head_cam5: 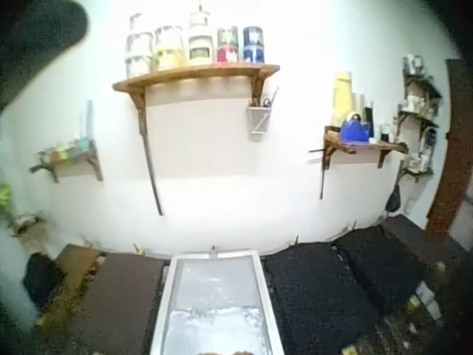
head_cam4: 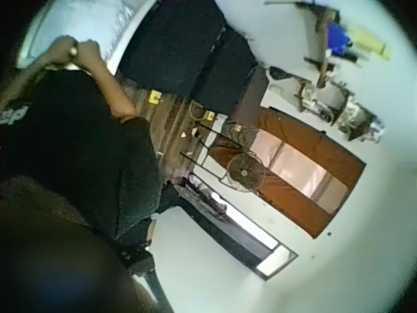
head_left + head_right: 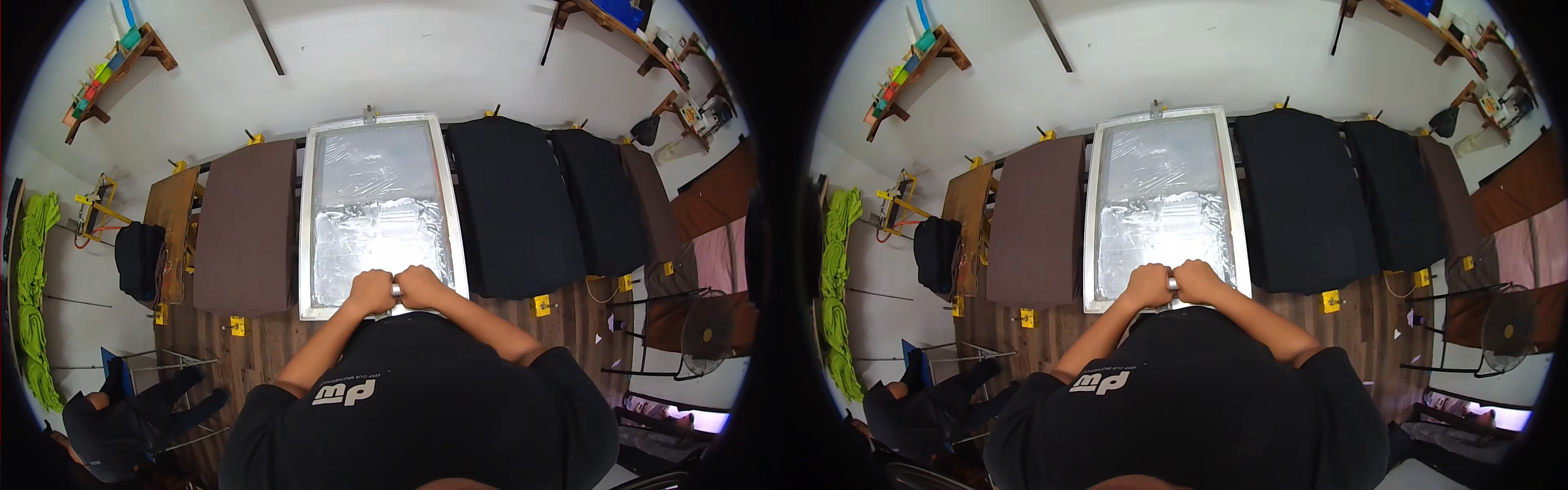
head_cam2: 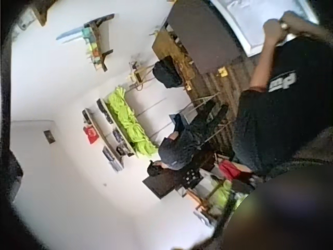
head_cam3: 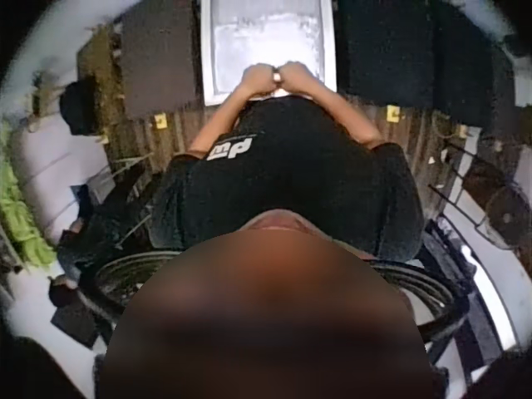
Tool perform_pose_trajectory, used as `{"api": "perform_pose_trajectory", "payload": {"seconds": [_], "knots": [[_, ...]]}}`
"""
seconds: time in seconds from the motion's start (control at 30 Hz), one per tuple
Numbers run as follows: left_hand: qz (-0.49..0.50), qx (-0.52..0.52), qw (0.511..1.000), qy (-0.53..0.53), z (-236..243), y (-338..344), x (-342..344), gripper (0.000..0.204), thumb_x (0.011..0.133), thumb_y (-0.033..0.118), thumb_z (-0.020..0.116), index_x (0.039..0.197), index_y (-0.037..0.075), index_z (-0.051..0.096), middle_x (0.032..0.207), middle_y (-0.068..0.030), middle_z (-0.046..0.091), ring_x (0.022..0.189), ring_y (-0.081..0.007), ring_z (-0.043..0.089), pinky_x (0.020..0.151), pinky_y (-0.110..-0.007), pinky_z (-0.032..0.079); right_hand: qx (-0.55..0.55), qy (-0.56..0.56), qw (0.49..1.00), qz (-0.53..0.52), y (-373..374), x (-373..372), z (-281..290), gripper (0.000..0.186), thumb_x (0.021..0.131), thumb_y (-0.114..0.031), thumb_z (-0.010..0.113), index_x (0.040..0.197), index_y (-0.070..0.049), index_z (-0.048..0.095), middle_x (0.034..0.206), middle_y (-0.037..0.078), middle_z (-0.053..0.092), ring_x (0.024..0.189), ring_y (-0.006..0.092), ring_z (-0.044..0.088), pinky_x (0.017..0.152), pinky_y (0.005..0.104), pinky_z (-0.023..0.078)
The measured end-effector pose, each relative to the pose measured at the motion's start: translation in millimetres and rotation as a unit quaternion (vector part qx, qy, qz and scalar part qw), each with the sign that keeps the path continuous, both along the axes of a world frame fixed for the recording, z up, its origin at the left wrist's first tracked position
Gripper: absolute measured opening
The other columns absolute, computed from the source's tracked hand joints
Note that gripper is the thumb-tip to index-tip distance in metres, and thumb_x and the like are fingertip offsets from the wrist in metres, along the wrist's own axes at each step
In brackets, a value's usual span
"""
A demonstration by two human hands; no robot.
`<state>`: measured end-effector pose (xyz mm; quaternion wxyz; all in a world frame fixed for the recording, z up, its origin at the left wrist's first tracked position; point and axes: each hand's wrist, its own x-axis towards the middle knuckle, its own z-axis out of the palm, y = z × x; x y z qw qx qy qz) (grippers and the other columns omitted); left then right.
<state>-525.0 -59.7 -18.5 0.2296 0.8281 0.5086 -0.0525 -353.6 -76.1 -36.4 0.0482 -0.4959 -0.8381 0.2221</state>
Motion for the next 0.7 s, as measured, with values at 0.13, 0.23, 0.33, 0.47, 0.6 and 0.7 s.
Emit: {"api": "perform_pose_trajectory", "payload": {"seconds": [0.13, 0.23, 0.33, 0.47, 0.6, 0.7], "knots": [[-0.002, -0.073, 0.997, 0.010, 5.8, 35.4, -2.8, 0.037, 0.069, 0.032, 0.074, 0.099, 0.010, 0.079, 0.091, -0.0188, 0.075, 0.091, -0.0373, 0.073, 0.083, -0.047, 0.058, -0.091, 0.004, 0.995, 0.038, 40.9, 10.3, 20.0, 0.018, 0.067, -0.018, 0.071, 0.079, -0.005, 0.074, 0.082, 0.023, 0.072, 0.083, 0.0393, 0.072, 0.077, 0.0466, 0.058], [0.029, -0.003, 0.999, -0.021, 25.2, 61.4, 7.8, 0.032, 0.071, 0.028, 0.073, 0.096, 0.008, 0.077, 0.091, -0.0193, 0.074, 0.090, -0.0374, 0.072, 0.081, -0.047, 0.058, -0.033, -0.009, 0.999, -0.028, 68.0, 12.2, 29.2, 0.016, 0.069, -0.015, 0.070, 0.081, -0.005, 0.074, 0.084, 0.022, 0.073, 0.083, 0.0396, 0.072, 0.076, 0.0483, 0.058], [0.044, 0.144, 0.984, -0.093, -9.0, 61.1, 1.4, 0.030, 0.071, 0.016, 0.073, 0.099, 0.005, 0.072, 0.099, -0.0174, 0.069, 0.093, -0.0373, 0.068, 0.082, -0.048, 0.056, 0.068, 0.032, 0.995, -0.070, 72.2, 0.7, 6.0, 0.017, 0.072, -0.012, 0.069, 0.087, -0.006, 0.074, 0.084, 0.019, 0.072, 0.083, 0.0384, 0.071, 0.074, 0.0498, 0.057], [0.033, 0.194, 0.969, -0.147, -32.8, 5.7, 4.5, 0.026, 0.068, 0.017, 0.076, 0.088, 0.006, 0.065, 0.090, -0.0149, 0.065, 0.085, -0.0356, 0.067, 0.076, -0.047, 0.056, 0.161, 0.054, 0.984, -0.057, 11.8, 0.0, -26.7, 0.022, 0.070, -0.009, 0.069, 0.092, -0.004, 0.065, 0.087, 0.015, 0.068, 0.085, 0.0334, 0.067, 0.070, 0.0447, 0.058], [0.006, 0.113, 0.989, -0.090, -2.1, -15.7, 0.8, 0.030, 0.069, 0.025, 0.077, 0.093, 0.008, 0.073, 0.090, -0.0157, 0.069, 0.083, -0.0367, 0.069, 0.077, -0.047, 0.057, 0.074, 0.027, 0.997, -0.022, -10.7, 0.7, -6.6, 0.024, 0.068, -0.014, 0.072, 0.089, -0.004, 0.072, 0.084, 0.018, 0.072, 0.081, 0.0355, 0.071, 0.073, 0.0467, 0.058], [0.002, -0.024, 1.000, 0.016, 2.8, 7.8, 1.1, 0.037, 0.071, 0.032, 0.074, 0.102, 0.012, 0.078, 0.094, -0.0188, 0.075, 0.090, -0.0374, 0.072, 0.082, -0.047, 0.058, -0.031, -0.011, 0.999, 0.010, 9.7, 5.4, 11.2, 0.022, 0.067, -0.017, 0.072, 0.085, -0.005, 0.074, 0.084, 0.020, 0.073, 0.082, 0.0375, 0.072, 0.075, 0.0467, 0.058]]}}
